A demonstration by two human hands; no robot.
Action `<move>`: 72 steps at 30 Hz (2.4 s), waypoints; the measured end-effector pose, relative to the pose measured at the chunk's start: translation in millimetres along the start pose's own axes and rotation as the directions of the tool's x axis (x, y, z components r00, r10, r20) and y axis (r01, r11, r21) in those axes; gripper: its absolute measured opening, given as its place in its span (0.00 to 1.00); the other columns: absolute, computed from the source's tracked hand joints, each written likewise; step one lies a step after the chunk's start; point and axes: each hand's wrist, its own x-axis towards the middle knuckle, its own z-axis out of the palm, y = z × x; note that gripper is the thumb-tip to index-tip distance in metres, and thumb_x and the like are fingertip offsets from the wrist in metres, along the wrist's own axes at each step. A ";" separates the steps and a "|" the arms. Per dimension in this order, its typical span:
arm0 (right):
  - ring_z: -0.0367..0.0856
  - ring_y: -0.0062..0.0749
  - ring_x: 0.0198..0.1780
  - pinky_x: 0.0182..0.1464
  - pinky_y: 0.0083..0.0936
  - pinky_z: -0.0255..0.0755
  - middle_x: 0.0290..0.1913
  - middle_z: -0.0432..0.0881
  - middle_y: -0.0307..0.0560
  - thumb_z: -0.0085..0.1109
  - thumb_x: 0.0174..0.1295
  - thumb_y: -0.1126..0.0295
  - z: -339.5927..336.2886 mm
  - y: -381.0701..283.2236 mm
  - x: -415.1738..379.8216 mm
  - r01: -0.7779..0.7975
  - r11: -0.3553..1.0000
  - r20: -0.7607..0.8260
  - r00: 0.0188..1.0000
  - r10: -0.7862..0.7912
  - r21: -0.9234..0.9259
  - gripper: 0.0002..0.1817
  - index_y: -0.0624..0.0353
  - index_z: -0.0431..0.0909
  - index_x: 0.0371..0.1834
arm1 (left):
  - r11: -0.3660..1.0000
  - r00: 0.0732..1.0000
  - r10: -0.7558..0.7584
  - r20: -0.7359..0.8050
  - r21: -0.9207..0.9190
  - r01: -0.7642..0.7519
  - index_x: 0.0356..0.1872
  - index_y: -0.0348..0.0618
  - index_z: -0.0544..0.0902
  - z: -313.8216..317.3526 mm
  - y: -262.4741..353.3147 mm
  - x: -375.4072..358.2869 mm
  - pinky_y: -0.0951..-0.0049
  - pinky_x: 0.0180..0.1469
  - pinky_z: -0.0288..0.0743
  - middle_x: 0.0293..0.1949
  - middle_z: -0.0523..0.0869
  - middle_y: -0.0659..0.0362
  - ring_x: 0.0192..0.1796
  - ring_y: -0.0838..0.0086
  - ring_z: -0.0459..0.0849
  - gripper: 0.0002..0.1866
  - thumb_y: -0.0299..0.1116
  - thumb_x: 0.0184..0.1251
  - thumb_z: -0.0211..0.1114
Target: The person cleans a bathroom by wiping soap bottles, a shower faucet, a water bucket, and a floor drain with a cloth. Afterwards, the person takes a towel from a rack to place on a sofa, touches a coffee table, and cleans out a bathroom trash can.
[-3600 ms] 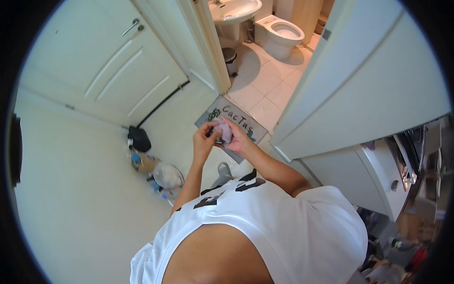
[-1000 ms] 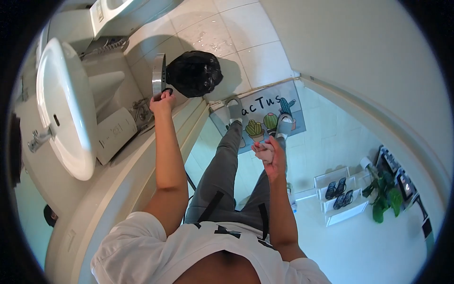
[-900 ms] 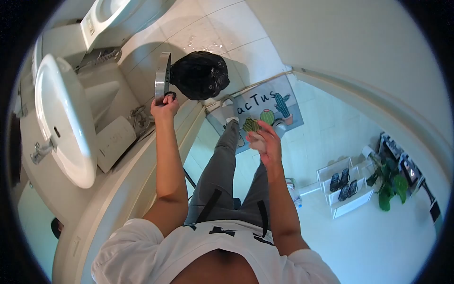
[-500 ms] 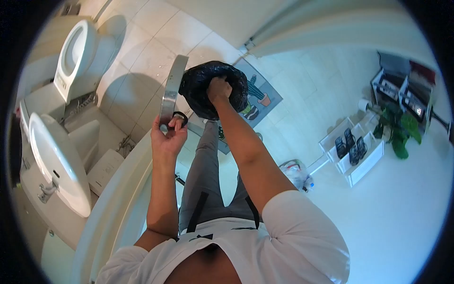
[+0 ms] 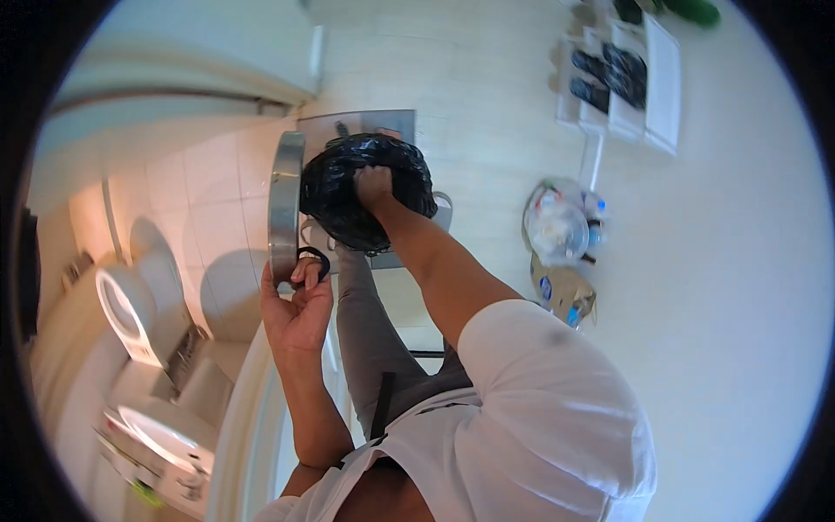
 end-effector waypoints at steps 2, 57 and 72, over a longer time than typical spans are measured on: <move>0.80 0.38 0.41 0.42 0.37 0.69 0.36 0.81 0.44 0.42 0.61 0.65 -1.6 28.4 -9.8 -0.079 0.996 0.008 0.997 0.079 0.032 0.12 0.51 0.79 0.33 | 0.998 0.999 -0.019 -0.038 0.059 0.021 0.32 0.37 0.67 -3.3 -30.0 3.4 0.71 0.27 0.57 0.22 0.63 0.55 0.26 0.69 0.61 0.13 0.36 0.60 0.57; 0.76 0.30 0.20 0.15 0.24 0.66 0.26 0.77 0.46 0.58 0.54 0.71 133.9 549.8 -296.7 0.074 -0.417 0.377 0.308 0.874 0.906 0.12 0.63 0.75 0.41 | 0.991 0.986 -0.131 -0.106 0.016 0.133 0.19 0.43 0.61 -42.2 -75.2 131.6 0.75 0.39 0.60 0.19 0.58 0.63 0.24 0.76 0.57 0.10 0.25 0.55 0.52; 0.79 0.24 0.27 0.31 0.25 0.73 0.30 0.81 0.36 0.66 0.48 0.63 326.1 368.8 -59.3 -0.580 0.252 0.282 0.674 0.683 0.775 0.15 0.44 0.77 0.41 | 0.996 0.995 -0.005 -0.103 -0.090 -0.004 0.18 0.46 0.62 -91.4 -35.3 212.5 0.74 0.43 0.64 0.20 0.60 0.66 0.24 0.81 0.58 0.13 0.14 0.55 0.46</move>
